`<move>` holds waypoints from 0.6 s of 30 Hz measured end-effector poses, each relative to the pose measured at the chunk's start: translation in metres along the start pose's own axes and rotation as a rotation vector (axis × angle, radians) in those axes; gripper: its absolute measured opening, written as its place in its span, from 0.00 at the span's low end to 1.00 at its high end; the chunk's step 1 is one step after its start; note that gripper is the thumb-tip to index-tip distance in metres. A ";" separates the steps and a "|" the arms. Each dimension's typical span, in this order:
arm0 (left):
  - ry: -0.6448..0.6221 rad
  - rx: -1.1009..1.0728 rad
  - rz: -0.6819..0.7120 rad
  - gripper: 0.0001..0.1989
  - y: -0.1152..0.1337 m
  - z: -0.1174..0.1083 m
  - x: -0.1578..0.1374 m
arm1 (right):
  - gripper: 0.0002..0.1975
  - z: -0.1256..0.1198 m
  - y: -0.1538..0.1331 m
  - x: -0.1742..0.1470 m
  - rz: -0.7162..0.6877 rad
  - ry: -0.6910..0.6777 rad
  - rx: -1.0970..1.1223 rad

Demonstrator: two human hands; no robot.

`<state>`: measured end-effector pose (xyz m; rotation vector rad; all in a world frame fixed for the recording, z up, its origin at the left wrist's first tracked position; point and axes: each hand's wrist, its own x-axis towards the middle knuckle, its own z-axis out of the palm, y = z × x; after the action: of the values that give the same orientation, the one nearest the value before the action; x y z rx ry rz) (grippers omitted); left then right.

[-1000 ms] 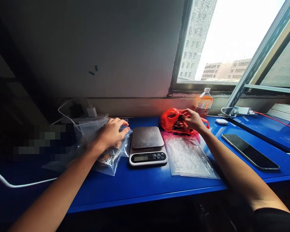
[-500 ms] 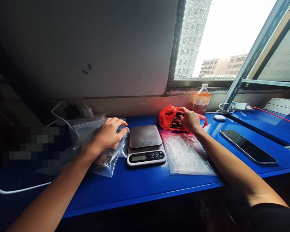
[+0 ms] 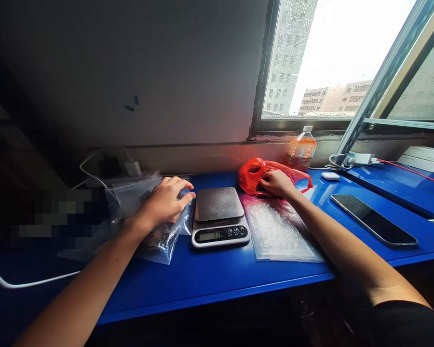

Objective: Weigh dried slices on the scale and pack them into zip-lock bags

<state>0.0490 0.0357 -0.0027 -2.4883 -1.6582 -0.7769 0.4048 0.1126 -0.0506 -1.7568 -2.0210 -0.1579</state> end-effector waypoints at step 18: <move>-0.037 0.024 0.003 0.15 0.001 -0.003 -0.001 | 0.18 -0.029 0.029 0.003 0.186 0.049 0.573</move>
<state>0.0486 0.0333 0.0002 -2.5033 -1.6642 -0.7101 0.4397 0.1091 -0.0295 -1.5299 -1.6351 0.3955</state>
